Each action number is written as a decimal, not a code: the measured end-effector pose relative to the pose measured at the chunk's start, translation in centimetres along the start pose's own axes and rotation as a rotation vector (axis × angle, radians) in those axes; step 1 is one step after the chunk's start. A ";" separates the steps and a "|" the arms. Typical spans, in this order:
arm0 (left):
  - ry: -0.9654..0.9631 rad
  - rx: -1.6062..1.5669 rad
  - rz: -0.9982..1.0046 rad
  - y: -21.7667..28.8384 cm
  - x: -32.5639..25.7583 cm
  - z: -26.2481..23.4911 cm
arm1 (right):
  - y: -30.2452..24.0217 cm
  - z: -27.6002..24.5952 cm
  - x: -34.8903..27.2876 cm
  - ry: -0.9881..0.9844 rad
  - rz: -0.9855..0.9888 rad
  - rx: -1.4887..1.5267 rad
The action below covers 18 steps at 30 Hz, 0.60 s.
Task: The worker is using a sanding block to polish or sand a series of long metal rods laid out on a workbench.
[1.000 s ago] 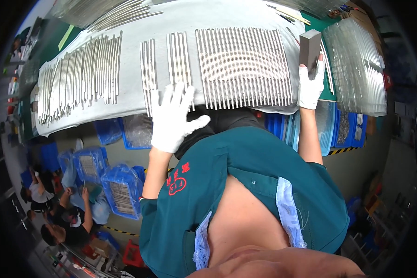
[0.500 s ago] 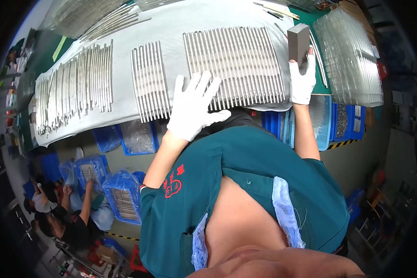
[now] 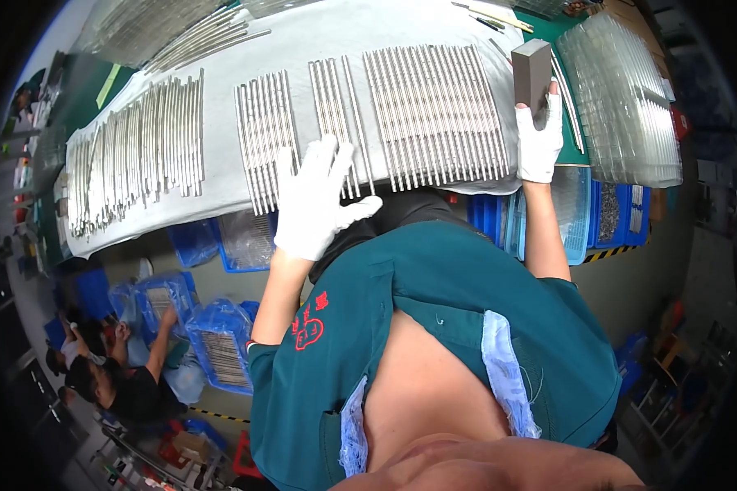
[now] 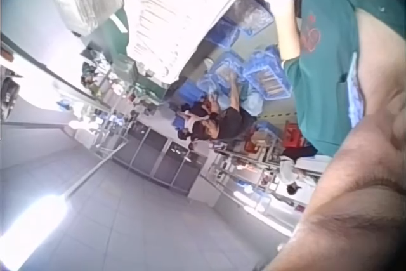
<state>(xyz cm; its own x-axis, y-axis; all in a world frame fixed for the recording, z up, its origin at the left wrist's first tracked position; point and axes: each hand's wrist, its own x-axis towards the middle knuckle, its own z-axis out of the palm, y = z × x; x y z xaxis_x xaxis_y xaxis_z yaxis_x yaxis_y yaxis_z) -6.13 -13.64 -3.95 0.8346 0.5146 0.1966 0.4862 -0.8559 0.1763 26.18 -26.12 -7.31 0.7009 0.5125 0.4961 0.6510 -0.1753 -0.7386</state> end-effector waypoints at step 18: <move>0.008 0.028 0.018 0.3 0.5 0.1 | 0.6 0.0 0.0 0.025 -0.068 -0.083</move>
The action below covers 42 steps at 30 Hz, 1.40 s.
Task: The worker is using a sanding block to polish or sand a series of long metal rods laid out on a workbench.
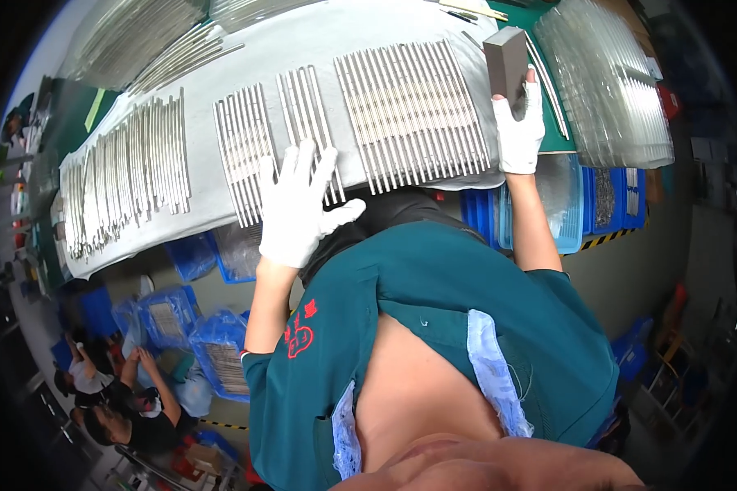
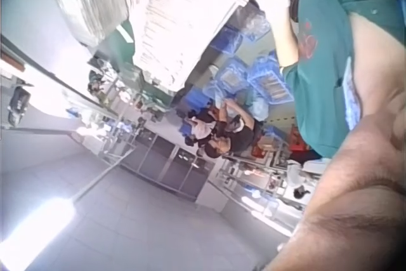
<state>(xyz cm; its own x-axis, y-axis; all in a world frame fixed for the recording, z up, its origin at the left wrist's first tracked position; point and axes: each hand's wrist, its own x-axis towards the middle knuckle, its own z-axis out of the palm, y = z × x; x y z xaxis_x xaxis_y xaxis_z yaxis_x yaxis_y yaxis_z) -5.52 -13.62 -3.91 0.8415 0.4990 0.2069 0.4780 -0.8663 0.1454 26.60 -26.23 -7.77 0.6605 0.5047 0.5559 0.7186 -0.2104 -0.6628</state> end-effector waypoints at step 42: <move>-0.051 -0.089 0.247 2.6 3.4 0.7 | 0.0 0.2 0.0 -0.012 -0.011 -0.005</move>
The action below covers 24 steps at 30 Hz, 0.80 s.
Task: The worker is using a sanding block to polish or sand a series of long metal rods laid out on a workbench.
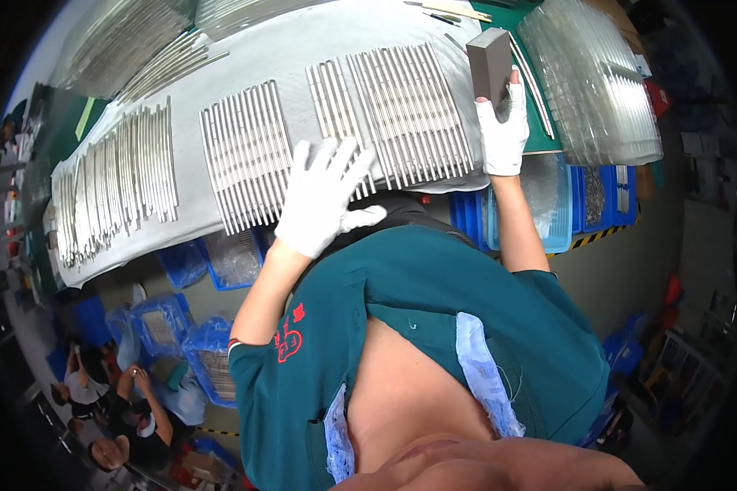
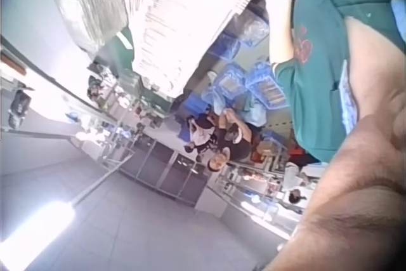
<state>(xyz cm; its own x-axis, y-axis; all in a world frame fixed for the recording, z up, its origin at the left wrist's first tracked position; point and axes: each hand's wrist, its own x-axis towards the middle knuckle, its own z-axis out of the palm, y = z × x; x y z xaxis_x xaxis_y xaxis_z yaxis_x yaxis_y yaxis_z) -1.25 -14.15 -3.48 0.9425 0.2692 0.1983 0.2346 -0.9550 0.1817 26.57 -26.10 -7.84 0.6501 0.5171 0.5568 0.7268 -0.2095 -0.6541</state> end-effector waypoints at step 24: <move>-0.058 -0.046 0.099 1.1 1.7 0.8 | 0.4 0.2 -0.1 0.023 -0.059 0.081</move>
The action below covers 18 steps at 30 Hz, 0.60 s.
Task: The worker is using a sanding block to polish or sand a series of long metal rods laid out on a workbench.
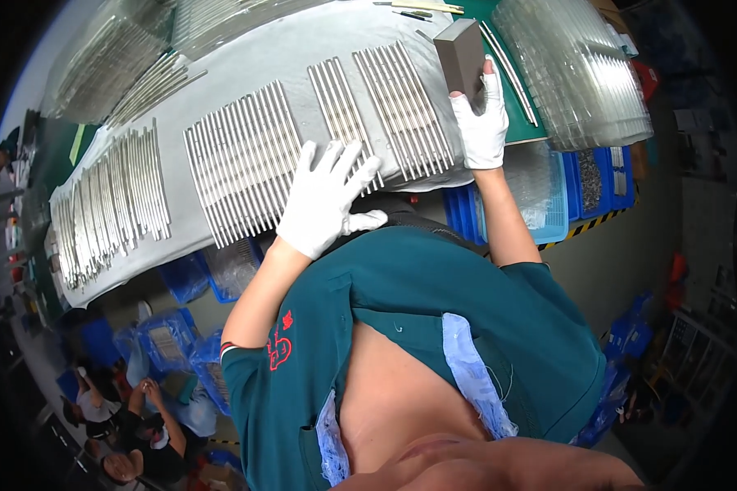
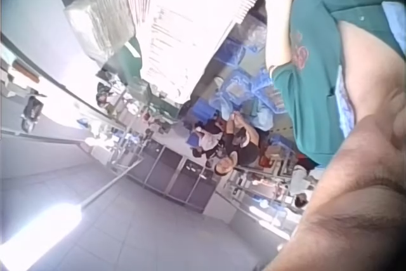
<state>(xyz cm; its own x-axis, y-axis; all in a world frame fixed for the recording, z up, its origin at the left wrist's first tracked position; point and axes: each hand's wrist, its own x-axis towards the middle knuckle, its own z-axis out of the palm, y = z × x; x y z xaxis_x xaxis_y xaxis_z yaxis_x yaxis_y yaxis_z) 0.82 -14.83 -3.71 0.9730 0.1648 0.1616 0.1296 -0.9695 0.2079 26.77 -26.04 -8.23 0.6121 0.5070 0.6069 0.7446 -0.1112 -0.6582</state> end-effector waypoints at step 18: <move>0.001 -0.055 0.052 0.2 1.5 1.0 | 0.1 0.1 -0.3 -0.009 0.066 0.017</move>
<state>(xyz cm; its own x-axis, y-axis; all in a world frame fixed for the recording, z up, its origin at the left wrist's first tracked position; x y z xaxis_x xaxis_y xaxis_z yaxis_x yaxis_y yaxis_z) 2.49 -14.96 -4.42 0.9779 0.1149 0.1747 0.0685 -0.9654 0.2516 26.64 -26.10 -8.57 0.6572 0.5070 0.5577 0.6978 -0.1297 -0.7044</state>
